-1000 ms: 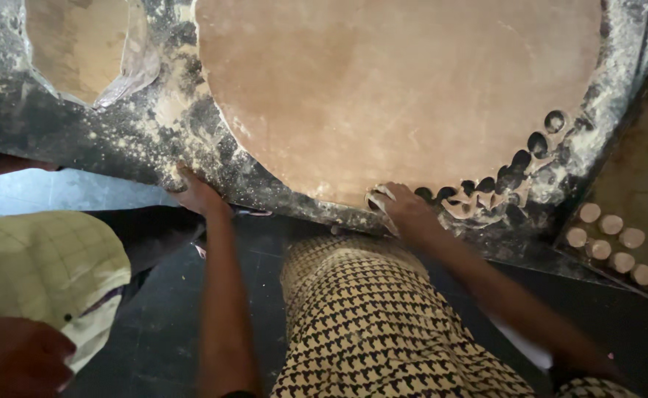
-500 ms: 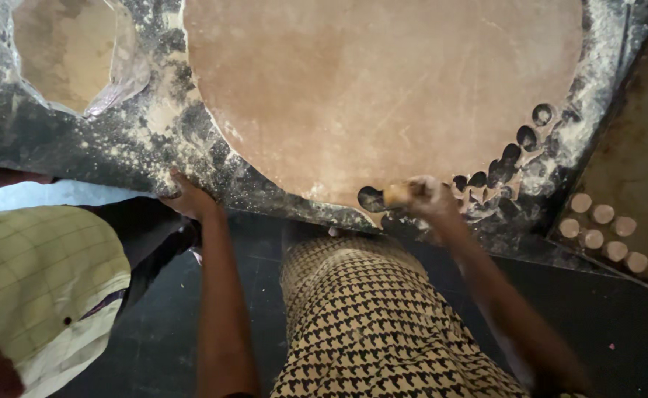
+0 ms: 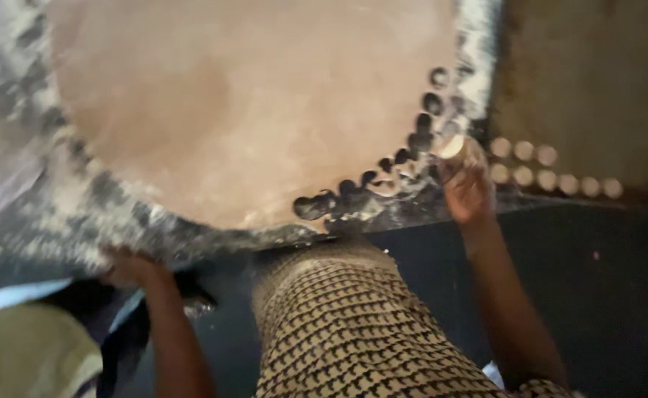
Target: The person uses a small circular cutter to press into a large sheet of dough, then transfers the resulting small dough circles onto a baking tray.
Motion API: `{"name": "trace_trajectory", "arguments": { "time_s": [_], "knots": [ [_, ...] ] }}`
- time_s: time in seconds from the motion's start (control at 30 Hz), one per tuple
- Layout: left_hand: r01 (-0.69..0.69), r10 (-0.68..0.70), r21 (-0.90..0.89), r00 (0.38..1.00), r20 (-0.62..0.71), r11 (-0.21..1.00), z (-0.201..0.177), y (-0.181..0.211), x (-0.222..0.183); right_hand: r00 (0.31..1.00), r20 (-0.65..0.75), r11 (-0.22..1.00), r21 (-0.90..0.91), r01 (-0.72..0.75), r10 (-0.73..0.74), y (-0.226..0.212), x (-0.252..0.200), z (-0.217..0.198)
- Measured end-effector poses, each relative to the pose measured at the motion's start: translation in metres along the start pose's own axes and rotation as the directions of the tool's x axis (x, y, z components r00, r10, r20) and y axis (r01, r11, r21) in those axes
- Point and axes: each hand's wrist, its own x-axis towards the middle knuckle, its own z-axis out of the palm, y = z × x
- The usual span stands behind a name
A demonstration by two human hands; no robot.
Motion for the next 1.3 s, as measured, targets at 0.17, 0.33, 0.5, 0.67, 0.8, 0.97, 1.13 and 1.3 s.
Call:
{"name": "trace_trajectory", "arguments": {
  "time_s": [0.17,0.33,0.5,0.67,0.8,0.97,1.13,1.3],
  "knots": [
    [0.127,-0.127,0.008,0.991,-0.034,0.992,0.001,0.029,-0.009,0.853,-0.263,0.781,-0.579,0.233,-0.450,-0.078,0.019,-0.052],
    [0.020,-0.019,0.024,0.999,-0.043,1.000,0.014,0.038,-0.032,0.732,-0.189,0.513,-0.822,0.246,-0.655,-0.108,0.021,-0.114],
    [0.001,-0.004,-0.061,0.999,-0.045,0.998,0.017,0.042,-0.038,0.541,-0.313,0.520,-0.805,0.286,-0.781,-0.134,0.018,-0.177],
    [-0.126,0.124,-0.030,0.991,-0.045,0.992,0.020,0.039,-0.040,0.458,0.135,-0.159,-0.987,-0.014,-0.879,-0.160,-0.006,-0.209],
    [-0.158,0.157,-0.089,0.987,-0.012,0.983,0.020,0.039,-0.035,0.537,0.211,-0.389,-0.889,-0.243,-0.817,-0.162,-0.015,-0.216],
    [-0.122,0.129,-0.076,0.987,0.091,0.990,0.006,0.035,-0.033,0.707,0.213,-0.498,-0.838,-0.223,-0.675,-0.158,-0.016,-0.212],
    [-0.075,0.083,-0.095,0.993,0.088,0.993,0.004,0.030,-0.026,0.721,0.163,-0.485,-0.833,-0.264,-0.673,-0.162,-0.017,-0.204],
    [-0.036,0.053,-0.123,0.989,0.138,0.992,0.003,0.029,-0.024,0.632,0.202,-0.404,-0.895,-0.191,-0.748,-0.174,-0.013,-0.199]
  ]
}}
